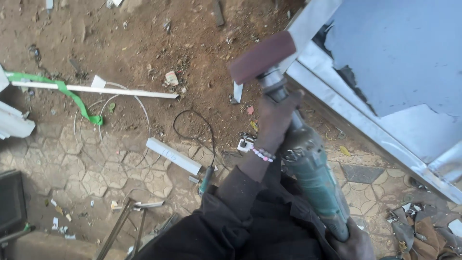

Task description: Grinding and smoothing the surfaces of a metal structure using a power grinder

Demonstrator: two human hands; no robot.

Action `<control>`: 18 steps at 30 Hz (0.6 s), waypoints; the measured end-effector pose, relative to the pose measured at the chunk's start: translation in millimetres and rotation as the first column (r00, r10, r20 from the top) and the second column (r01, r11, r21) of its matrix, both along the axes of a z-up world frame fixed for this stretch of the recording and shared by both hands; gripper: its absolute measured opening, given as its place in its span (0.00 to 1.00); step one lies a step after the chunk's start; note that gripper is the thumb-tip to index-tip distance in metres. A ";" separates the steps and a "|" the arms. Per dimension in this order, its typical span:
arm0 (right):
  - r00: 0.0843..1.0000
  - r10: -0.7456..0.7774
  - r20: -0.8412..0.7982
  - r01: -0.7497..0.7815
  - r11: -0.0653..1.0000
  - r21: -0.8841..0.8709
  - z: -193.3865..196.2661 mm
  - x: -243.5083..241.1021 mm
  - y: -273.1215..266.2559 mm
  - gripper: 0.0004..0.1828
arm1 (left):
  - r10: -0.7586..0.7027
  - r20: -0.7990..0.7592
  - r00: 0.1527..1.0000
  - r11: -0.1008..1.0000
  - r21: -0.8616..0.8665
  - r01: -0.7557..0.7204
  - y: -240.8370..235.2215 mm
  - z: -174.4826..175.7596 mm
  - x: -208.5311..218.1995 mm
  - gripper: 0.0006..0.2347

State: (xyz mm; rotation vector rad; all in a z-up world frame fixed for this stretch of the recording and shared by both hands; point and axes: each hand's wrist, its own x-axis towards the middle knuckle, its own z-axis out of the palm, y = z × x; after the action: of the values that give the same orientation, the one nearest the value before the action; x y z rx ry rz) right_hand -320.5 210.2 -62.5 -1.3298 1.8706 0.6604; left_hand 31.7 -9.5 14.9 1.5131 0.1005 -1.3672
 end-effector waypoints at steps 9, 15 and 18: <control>0.975 -0.220 0.031 0.220 0.976 0.004 42.1 29.7 -38.6 0.33 | -0.093 0.043 0.995 0.994 -0.047 0.095 -50.7 22.3 -11.9 0.23; 0.975 -0.223 -0.009 0.220 0.967 -0.129 68.6 56.4 -95.7 0.32 | -0.179 0.056 0.982 0.972 -0.147 0.185 -117.6 17.2 -33.2 0.14; 0.969 -0.247 0.014 0.247 0.961 -0.127 85.2 71.7 -132.0 0.30 | -0.162 0.045 0.986 0.973 -0.159 0.168 -147.6 -1.1 -37.6 0.16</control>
State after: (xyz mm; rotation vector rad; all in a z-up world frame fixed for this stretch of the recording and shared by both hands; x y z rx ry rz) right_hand -248.8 78.2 22.8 -1.1465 2.0668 0.4189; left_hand -5.9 -157.1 13.8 1.4303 -0.1570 -1.4451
